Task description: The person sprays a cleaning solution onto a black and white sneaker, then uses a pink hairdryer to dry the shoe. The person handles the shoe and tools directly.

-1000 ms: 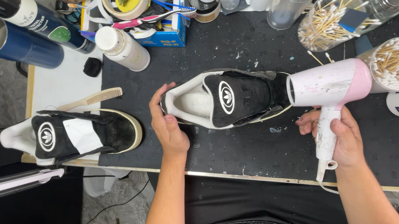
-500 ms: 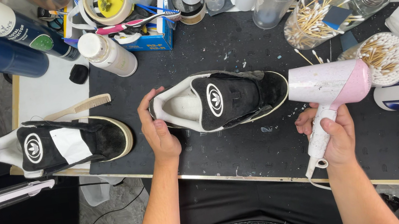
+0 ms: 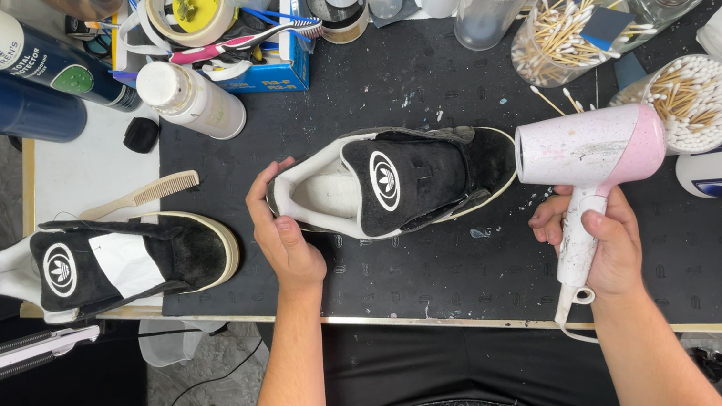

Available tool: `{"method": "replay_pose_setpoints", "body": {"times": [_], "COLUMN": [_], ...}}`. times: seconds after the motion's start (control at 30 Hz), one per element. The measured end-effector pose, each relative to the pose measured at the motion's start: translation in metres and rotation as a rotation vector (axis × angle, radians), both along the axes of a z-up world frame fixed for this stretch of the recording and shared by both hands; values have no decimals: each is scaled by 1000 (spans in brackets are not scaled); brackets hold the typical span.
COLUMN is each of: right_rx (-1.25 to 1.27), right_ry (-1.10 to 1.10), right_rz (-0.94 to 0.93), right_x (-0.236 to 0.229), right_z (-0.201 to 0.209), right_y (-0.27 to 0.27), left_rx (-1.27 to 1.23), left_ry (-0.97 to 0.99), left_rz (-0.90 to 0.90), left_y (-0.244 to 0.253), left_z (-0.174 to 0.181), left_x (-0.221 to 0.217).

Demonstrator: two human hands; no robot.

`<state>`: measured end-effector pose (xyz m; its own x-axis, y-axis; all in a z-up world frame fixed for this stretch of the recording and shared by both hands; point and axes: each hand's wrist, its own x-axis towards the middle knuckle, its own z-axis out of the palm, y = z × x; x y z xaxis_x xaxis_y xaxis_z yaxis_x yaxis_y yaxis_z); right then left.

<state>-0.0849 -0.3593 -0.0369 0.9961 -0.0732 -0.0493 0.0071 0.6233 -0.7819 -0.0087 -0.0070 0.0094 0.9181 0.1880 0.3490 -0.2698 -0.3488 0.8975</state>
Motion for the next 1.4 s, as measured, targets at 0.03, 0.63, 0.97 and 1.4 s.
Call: {"method": "replay_pose_setpoints", "body": {"times": [0.03, 0.63, 0.97, 1.4], "right_rx": [5, 93, 95, 93], "right_ry": [1, 16, 32, 20], "right_rz": [0, -9, -24, -23], "right_x": [0, 1, 2, 3], "right_z": [0, -4, -2, -2], "right_y": [0, -6, -6, -6], "left_rx": [-1, 953, 1096, 943], "left_ry": [-1, -171, -58, -206], "left_rz": [-1, -414, -283, -372], "left_y": [0, -116, -148, -149], "left_z": [0, 106, 73, 73], "left_x": [0, -12, -5, -11]}}
